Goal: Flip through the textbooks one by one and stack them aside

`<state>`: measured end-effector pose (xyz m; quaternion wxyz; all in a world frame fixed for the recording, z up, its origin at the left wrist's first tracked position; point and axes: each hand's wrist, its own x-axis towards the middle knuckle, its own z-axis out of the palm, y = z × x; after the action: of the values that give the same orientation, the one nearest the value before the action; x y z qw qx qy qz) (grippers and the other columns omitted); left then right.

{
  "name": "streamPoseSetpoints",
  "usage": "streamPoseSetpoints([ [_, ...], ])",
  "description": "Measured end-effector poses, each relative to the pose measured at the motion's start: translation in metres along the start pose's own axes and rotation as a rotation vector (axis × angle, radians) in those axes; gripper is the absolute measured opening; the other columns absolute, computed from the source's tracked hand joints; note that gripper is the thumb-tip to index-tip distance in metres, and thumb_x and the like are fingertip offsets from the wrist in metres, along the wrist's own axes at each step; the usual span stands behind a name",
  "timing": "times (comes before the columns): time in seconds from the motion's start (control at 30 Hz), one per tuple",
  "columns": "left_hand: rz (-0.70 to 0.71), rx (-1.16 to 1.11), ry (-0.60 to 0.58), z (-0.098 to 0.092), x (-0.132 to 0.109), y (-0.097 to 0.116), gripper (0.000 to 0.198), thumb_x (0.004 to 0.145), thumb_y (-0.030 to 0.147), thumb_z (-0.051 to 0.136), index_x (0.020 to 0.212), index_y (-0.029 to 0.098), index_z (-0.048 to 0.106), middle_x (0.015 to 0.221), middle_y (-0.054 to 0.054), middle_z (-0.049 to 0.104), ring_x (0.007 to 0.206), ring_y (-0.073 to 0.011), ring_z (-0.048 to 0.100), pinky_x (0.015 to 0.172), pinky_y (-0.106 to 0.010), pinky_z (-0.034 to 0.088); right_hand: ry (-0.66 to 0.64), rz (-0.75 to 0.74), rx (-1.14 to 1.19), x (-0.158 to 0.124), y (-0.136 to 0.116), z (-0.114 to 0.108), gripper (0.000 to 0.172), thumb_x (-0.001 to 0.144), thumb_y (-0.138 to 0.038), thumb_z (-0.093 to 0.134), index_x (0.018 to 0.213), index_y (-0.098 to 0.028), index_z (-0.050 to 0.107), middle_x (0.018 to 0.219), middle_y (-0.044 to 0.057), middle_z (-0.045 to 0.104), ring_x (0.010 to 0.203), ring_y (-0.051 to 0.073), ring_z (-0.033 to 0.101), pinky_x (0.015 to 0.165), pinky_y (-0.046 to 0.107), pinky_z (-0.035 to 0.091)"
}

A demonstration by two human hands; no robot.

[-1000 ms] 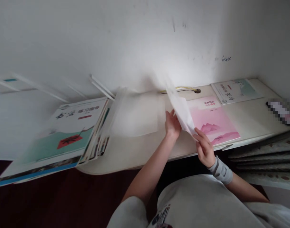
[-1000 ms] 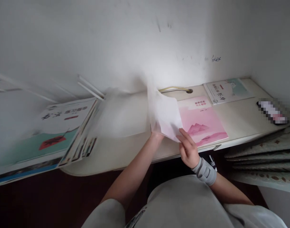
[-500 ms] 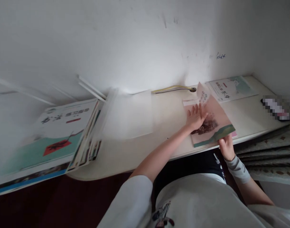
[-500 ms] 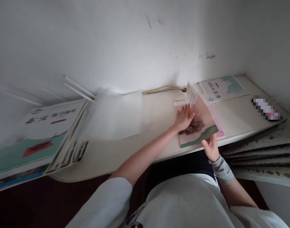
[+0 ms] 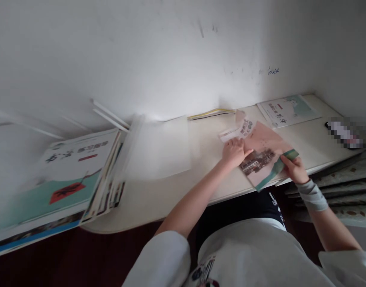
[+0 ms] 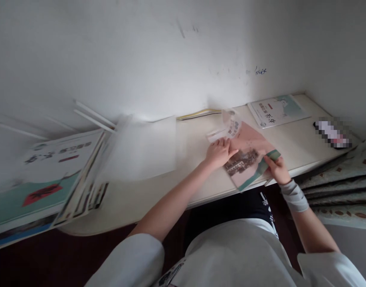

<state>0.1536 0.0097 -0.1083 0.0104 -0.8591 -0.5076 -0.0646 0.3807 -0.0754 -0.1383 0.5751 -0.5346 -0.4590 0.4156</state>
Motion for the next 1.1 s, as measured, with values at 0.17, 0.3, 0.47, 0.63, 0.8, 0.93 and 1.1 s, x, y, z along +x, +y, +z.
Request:
streamPoseSetpoints([
  [0.17, 0.022, -0.078, -0.155, -0.032, -0.07, -0.001, 0.055, 0.09, 0.059, 0.033, 0.108, 0.016, 0.063, 0.086, -0.013, 0.07, 0.079, -0.0259, 0.066, 0.076, -0.038, 0.045, -0.151, 0.19, 0.148, 0.056, -0.006, -0.036, 0.026, 0.057, -0.032, 0.081, 0.077, -0.021, 0.069, 0.075, -0.001, 0.071, 0.064, 0.014, 0.064, 0.063, 0.026, 0.053],
  [0.3, -0.275, -0.428, 0.124, -0.035, -0.079, -0.043, 0.029, 0.088, 0.044, 0.045, 0.099, 0.022, 0.061, 0.098, -0.006, 0.068, 0.086, -0.0187, 0.064, 0.075, -0.029, 0.046, -0.195, 0.228, 0.113, 0.086, -0.012, -0.035, 0.025, 0.055, -0.031, 0.083, 0.072, -0.019, 0.069, 0.067, -0.001, 0.07, 0.055, 0.012, 0.061, 0.056, 0.024, 0.051],
  [0.47, -0.484, -0.849, 0.109, -0.017, -0.043, -0.096, 0.024, 0.079, 0.04, 0.056, 0.084, 0.016, 0.058, 0.084, -0.006, 0.065, 0.083, -0.0199, 0.061, 0.075, -0.029, 0.044, -0.163, 0.228, 0.175, 0.1, -0.013, -0.017, 0.031, 0.054, -0.035, 0.084, 0.077, -0.02, 0.071, 0.07, -0.001, 0.071, 0.058, 0.013, 0.063, 0.06, 0.026, 0.053],
  [0.63, -0.43, -0.999, 0.014, -0.008, -0.027, -0.097, 0.04, 0.079, 0.052, 0.051, 0.062, 0.017, 0.051, 0.06, -0.002, 0.056, 0.063, -0.0176, 0.057, 0.059, -0.028, 0.039, -0.053, 0.201, 0.222, 0.102, -0.011, -0.012, 0.034, 0.046, -0.041, 0.085, 0.069, -0.023, 0.069, 0.063, -0.003, 0.069, 0.053, 0.012, 0.06, 0.055, 0.026, 0.052],
  [0.8, -0.42, -1.071, 0.036, -0.004, -0.028, -0.095, 0.032, 0.078, 0.041, 0.055, 0.096, 0.015, 0.056, 0.078, -0.004, 0.062, 0.069, -0.0165, 0.059, 0.062, -0.026, 0.041, -0.057, 0.169, 0.175, 0.102, -0.011, -0.009, 0.033, 0.05, -0.041, 0.083, 0.073, -0.022, 0.069, 0.071, 0.0, 0.07, 0.061, 0.015, 0.063, 0.062, 0.03, 0.053],
  [0.93, -0.464, -0.976, 0.125, 0.001, -0.014, -0.1, 0.035, 0.069, 0.028, 0.065, 0.101, 0.016, 0.057, 0.08, -0.003, 0.062, 0.074, -0.017, 0.059, 0.068, -0.028, 0.042, -0.011, 0.101, 0.067, 0.108, -0.003, -0.004, 0.04, 0.05, -0.035, 0.081, 0.085, -0.023, 0.066, 0.065, -0.005, 0.065, 0.056, 0.013, 0.058, 0.056, 0.028, 0.05],
  [1.1, -0.502, -0.986, 0.224, 0.007, 0.024, -0.103, 0.016, 0.072, 0.03, 0.061, 0.065, 0.017, 0.055, 0.058, 0.002, 0.051, 0.06, -0.0139, 0.051, 0.058, -0.025, 0.037, 0.108, 0.024, 0.038, 0.118, -0.003, -0.004, 0.033, 0.054, -0.029, 0.078, 0.084, -0.021, 0.066, 0.053, -0.009, 0.053, 0.047, 0.007, 0.046, 0.05, 0.023, 0.041],
])
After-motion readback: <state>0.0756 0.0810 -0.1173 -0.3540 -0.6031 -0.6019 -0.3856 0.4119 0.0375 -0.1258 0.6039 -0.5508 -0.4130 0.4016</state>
